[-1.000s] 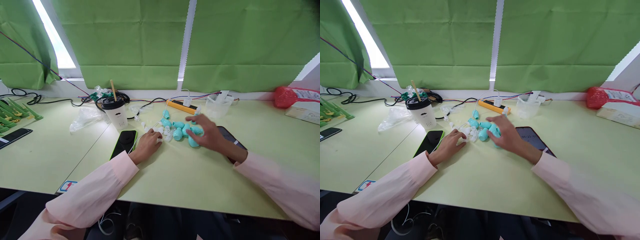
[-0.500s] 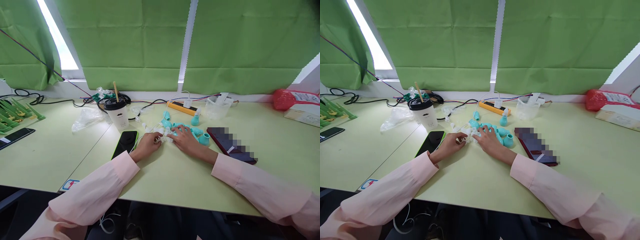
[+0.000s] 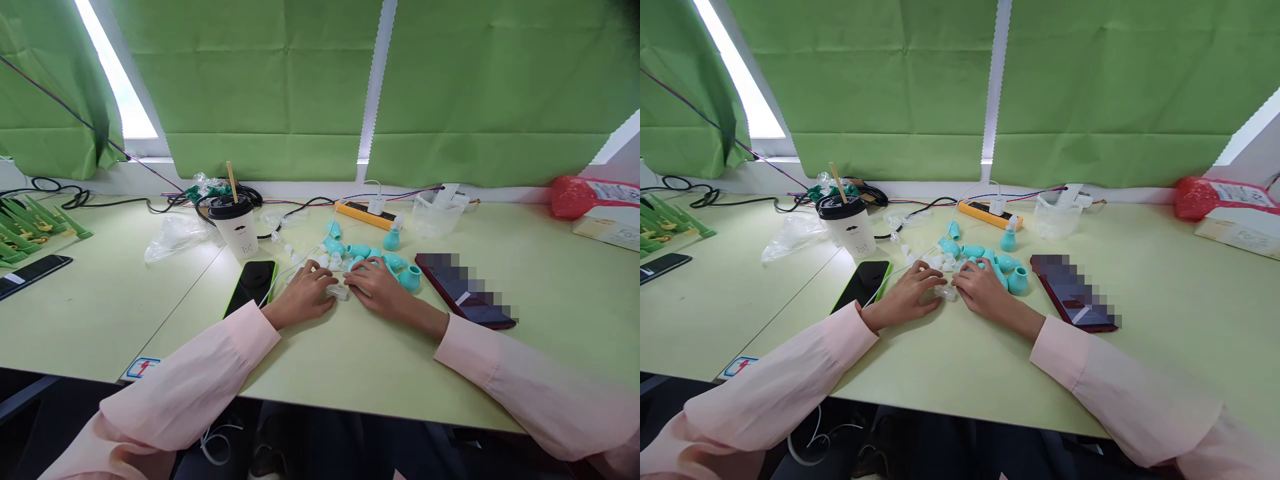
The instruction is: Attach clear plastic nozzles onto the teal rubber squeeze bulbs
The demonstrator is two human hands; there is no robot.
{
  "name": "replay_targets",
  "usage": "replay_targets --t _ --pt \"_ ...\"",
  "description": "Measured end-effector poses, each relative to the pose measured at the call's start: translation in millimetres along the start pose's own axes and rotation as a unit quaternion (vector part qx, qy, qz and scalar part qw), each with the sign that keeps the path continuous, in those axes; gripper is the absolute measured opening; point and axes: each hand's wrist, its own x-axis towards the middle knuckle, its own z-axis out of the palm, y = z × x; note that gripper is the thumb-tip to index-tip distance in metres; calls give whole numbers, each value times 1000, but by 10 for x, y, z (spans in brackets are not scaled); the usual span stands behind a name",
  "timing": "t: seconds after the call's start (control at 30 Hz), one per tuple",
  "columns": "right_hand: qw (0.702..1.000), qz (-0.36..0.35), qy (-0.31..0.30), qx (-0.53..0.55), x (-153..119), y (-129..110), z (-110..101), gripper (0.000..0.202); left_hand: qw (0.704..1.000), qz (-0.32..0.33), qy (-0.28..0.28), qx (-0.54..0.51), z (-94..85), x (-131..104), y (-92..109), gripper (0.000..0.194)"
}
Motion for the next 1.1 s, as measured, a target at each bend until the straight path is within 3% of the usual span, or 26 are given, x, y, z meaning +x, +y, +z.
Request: replay_targets --t 0.2,0.37,0.57,0.67,0.87,1.0,1.1 --pt "996 22 -20 -78 72 46 -20 16 1000 -17 -6 -4 22 10 -34 19" --pt "996 46 -30 -65 130 -2 -18 20 999 -34 15 -25 4 11 -45 20" --pt "998 -17 -41 -46 35 -136 -39 25 994 -49 22 -96 18 7 -69 20" --pt "998 -16 -28 -57 -6 -170 -5 27 991 -36 10 -128 15 18 -49 22" --pt "998 -7 -7 -65 -90 -142 27 25 997 -40 48 -54 0 23 -40 25" --pt "995 60 39 63 -225 -153 -13 25 993 -95 41 52 68 19 -106 22" --pt "950 163 39 265 -295 -194 -62 21 989 -106 30 101 119 30 -136 20"
